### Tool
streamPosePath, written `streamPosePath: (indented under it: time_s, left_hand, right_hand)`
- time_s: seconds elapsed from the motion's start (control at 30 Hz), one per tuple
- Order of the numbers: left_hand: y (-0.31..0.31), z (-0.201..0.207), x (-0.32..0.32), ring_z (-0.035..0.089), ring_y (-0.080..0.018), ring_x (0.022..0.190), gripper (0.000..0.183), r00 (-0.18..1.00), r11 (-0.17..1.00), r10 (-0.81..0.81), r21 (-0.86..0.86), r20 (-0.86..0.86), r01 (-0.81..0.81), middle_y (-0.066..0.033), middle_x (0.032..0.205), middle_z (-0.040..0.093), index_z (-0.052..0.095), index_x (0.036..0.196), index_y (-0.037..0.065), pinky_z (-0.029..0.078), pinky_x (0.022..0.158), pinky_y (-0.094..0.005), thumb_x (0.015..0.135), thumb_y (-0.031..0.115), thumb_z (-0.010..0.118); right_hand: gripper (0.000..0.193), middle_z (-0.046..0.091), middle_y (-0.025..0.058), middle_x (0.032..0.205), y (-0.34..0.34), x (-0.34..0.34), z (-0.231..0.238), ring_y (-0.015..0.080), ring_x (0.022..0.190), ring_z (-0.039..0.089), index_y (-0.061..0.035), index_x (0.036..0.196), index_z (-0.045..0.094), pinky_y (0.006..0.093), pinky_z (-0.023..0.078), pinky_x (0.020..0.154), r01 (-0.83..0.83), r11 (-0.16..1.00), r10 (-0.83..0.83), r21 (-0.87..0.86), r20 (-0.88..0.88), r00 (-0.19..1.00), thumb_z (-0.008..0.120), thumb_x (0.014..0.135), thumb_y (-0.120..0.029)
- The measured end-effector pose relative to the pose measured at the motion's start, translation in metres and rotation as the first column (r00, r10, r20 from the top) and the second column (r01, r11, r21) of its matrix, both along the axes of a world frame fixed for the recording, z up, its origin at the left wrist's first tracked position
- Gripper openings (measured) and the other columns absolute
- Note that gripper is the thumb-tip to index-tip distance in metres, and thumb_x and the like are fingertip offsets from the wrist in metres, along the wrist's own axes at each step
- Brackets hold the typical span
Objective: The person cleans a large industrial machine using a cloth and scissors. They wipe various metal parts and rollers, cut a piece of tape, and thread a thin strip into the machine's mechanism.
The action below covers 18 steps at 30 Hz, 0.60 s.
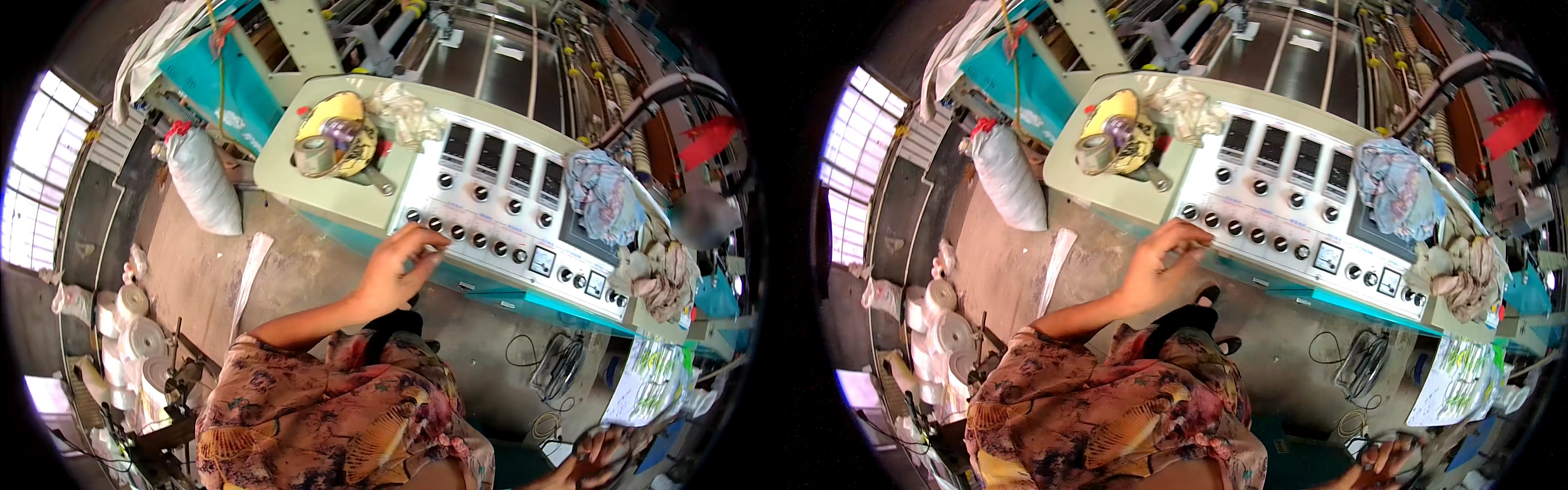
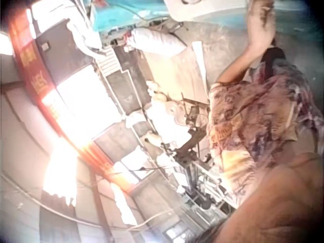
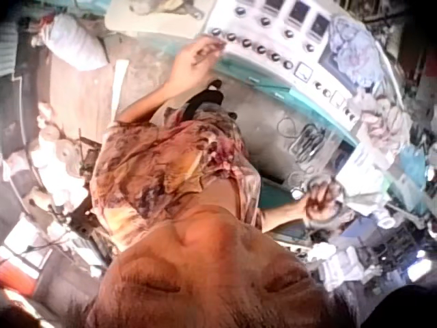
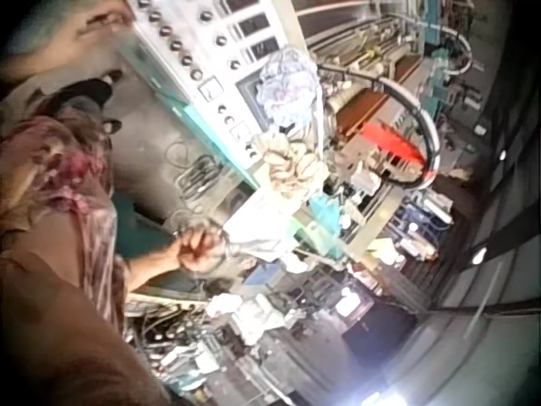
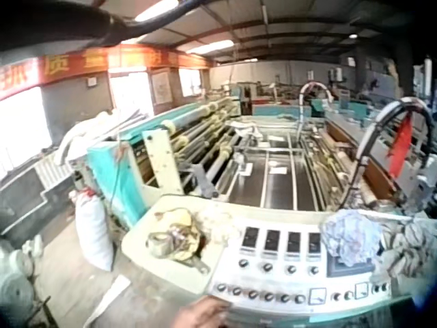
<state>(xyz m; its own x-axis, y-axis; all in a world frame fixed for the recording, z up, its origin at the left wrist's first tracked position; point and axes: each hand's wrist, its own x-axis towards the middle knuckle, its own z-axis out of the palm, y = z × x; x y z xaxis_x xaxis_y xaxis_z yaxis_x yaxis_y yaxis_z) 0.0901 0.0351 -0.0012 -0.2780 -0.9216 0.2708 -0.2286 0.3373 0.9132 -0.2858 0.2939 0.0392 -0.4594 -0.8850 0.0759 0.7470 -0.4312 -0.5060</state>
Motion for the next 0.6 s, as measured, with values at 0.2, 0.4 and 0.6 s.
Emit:
streamPosePath:
  time_s: [0.2,0.4,0.6]
  left_hand:
    - [-0.001,-0.016,0.091,0.062,-0.0128,0.078,0.020,0.941,0.941,0.338,0.014,-0.019,-0.338,-0.0072,0.099,0.065,0.068,0.112,0.003,0.051,0.071,-0.0279,0.093,0.000,0.063]
    - [-0.045,-0.039,0.198,0.061,-0.0089,0.075,0.015,0.806,0.834,0.551,0.171,-0.217,-0.524,-0.0030,0.098,0.067,0.068,0.112,0.004,0.051,0.068,-0.0245,0.100,0.008,0.060]
    - [-0.098,-0.044,0.309,0.059,-0.0080,0.078,0.019,0.709,0.732,0.679,0.255,-0.193,-0.631,-0.0042,0.102,0.068,0.066,0.113,0.002,0.051,0.072,-0.0246,0.103,0.015,0.058]
  right_hand:
    - [0.063,0.058,0.0124,0.135,-0.184,0.116,0.010,0.0131,0.081,0.056,-0.0082,0.135,0.052,0.0251,0.048,0.065,0.165,0.954,0.201,0.252,-0.940,0.275,0.067,0.077,0.009]
    - [0.068,0.061,0.0082,0.141,-0.338,0.289,-0.004,0.0232,0.090,0.072,-0.0125,0.130,0.061,0.0318,0.060,0.074,-0.323,0.947,-0.069,-0.003,-0.978,-0.196,0.069,0.068,0.016]
    - [0.054,0.067,0.0074,0.113,-0.398,0.348,-0.054,0.0245,0.064,0.064,-0.0208,0.129,0.062,0.0362,0.053,0.051,-0.410,0.902,-0.373,-0.134,-0.722,-0.583,0.067,0.077,-0.003]
